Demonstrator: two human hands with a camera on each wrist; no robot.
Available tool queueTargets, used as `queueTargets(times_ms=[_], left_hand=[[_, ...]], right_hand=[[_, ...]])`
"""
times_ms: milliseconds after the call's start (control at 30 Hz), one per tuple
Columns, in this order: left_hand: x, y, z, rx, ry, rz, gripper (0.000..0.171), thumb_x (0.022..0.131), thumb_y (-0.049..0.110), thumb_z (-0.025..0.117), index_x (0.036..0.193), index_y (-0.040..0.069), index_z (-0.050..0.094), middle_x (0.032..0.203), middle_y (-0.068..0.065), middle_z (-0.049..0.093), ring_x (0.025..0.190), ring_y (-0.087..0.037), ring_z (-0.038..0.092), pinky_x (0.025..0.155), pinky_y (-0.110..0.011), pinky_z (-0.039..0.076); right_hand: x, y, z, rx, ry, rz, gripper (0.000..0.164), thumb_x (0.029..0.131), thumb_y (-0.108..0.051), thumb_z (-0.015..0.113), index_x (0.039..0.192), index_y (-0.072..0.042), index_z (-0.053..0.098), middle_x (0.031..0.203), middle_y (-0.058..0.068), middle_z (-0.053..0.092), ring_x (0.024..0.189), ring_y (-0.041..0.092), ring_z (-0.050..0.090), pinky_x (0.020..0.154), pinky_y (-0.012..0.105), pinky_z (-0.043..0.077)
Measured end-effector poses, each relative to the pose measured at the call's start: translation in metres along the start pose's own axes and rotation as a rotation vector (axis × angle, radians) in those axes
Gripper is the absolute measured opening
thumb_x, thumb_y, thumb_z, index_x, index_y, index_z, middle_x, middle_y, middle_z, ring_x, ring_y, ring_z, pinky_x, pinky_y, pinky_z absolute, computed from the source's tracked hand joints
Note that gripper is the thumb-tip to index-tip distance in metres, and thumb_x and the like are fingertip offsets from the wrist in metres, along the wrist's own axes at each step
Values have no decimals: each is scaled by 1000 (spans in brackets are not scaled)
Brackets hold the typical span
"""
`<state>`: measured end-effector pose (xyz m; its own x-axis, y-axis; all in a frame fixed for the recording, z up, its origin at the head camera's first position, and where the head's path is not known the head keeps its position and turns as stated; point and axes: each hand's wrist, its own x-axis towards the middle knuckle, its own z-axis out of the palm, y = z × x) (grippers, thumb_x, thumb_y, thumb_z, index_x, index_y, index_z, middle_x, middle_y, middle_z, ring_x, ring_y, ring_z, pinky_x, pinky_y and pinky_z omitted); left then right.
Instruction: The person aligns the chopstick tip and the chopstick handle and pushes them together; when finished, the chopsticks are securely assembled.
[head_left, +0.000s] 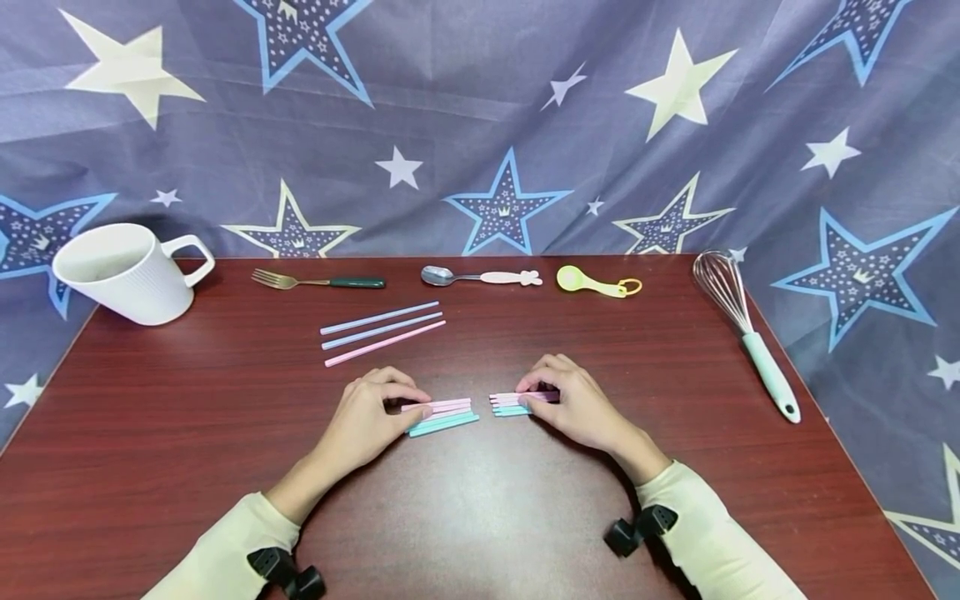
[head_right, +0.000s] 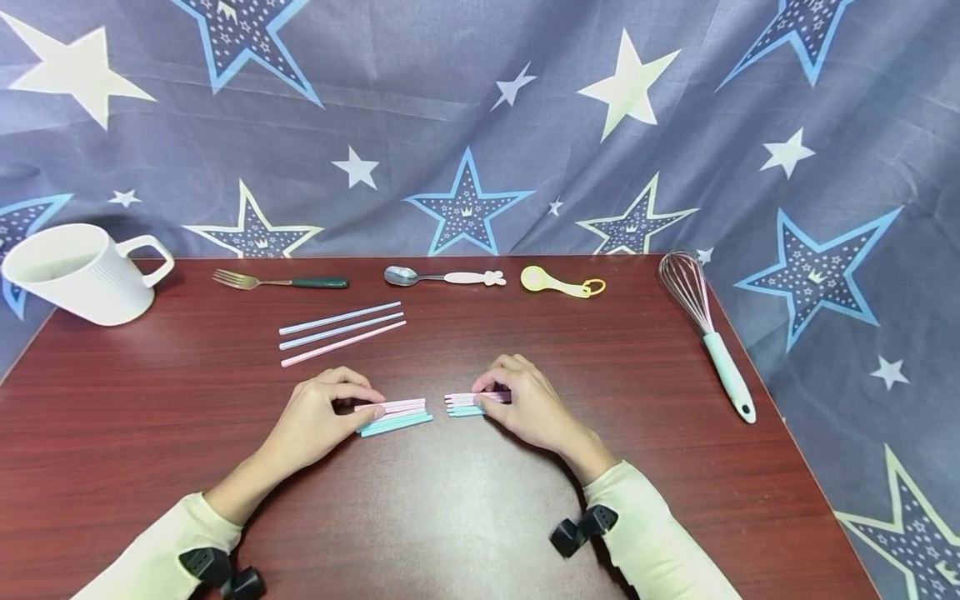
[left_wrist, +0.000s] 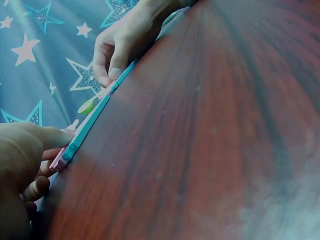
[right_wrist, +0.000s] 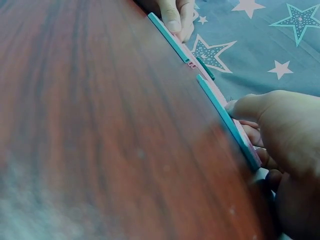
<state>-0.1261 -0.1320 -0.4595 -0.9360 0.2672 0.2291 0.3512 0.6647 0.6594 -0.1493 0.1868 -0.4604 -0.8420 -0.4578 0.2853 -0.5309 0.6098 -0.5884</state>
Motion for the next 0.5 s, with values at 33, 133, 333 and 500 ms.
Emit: queueTargets(times_ms=[33, 133, 333, 500], left_hand=[[0, 0, 0, -1, 0, -6, 10, 81, 22, 86, 91, 25, 84, 97, 8, 71, 99, -16, 64, 98, -52, 42], [0, 0, 0, -1, 3, -8, 11, 80, 22, 87, 89, 26, 83, 95, 9, 72, 96, -13, 63, 94, -46, 42], [2, 0, 0, -7, 10, -1, 11, 78, 23, 88, 86, 29, 83, 92, 12, 72, 90, -9, 63, 83, -35, 42], [1, 0, -1, -4, 10, 5, 11, 79, 22, 88, 86, 29, 82, 92, 12, 72, 89, -8, 63, 80, -32, 42]], right_hand=[[0, 0, 0, 2, 1, -4, 9, 87, -17, 82, 93, -19, 76, 91, -8, 67, 90, 10, 58, 78, 29, 48], [0, 0, 0, 6, 8, -10, 9, 87, -17, 82, 93, -19, 75, 89, -8, 66, 89, 11, 58, 78, 29, 48], [-1, 1, 0, 10, 25, -25, 11, 86, -16, 83, 90, -19, 73, 87, -8, 66, 87, 11, 57, 76, 28, 48], [-1, 1, 2, 11, 39, -59, 12, 85, -14, 84, 90, -18, 73, 87, -7, 67, 85, 11, 57, 75, 28, 47]])
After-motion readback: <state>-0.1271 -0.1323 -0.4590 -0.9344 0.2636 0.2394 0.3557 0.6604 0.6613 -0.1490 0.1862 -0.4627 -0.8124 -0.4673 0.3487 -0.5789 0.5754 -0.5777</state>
